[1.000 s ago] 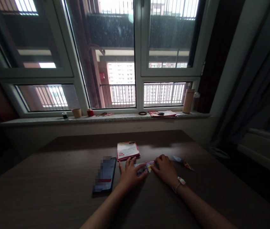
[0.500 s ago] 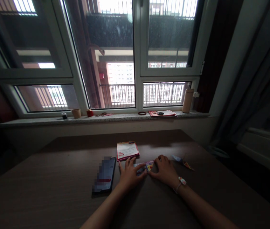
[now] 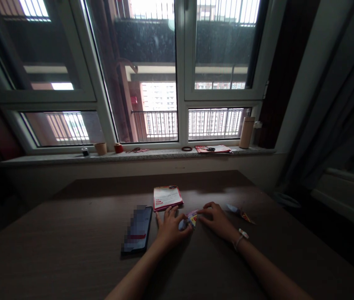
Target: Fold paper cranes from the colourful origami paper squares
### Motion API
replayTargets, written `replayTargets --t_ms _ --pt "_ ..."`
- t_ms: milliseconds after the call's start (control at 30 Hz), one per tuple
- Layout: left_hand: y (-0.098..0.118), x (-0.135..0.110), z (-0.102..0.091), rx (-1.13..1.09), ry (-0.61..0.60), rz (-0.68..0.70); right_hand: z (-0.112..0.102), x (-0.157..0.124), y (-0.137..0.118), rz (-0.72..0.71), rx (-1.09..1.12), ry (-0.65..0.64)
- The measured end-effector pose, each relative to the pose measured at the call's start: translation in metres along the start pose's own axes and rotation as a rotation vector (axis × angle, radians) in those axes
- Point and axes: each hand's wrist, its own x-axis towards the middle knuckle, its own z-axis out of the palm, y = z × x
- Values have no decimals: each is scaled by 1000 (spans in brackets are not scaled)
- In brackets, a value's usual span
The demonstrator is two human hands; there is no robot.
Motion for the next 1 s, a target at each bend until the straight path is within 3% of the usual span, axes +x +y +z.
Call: replayTargets --t_ms 467,1000 --pt "4 -1 -3 30 -21 -27 2 -2 -1 -117 84 -126" --pt "3 1 -2 21 -23 -24 2 7 -8 42 -121 56"
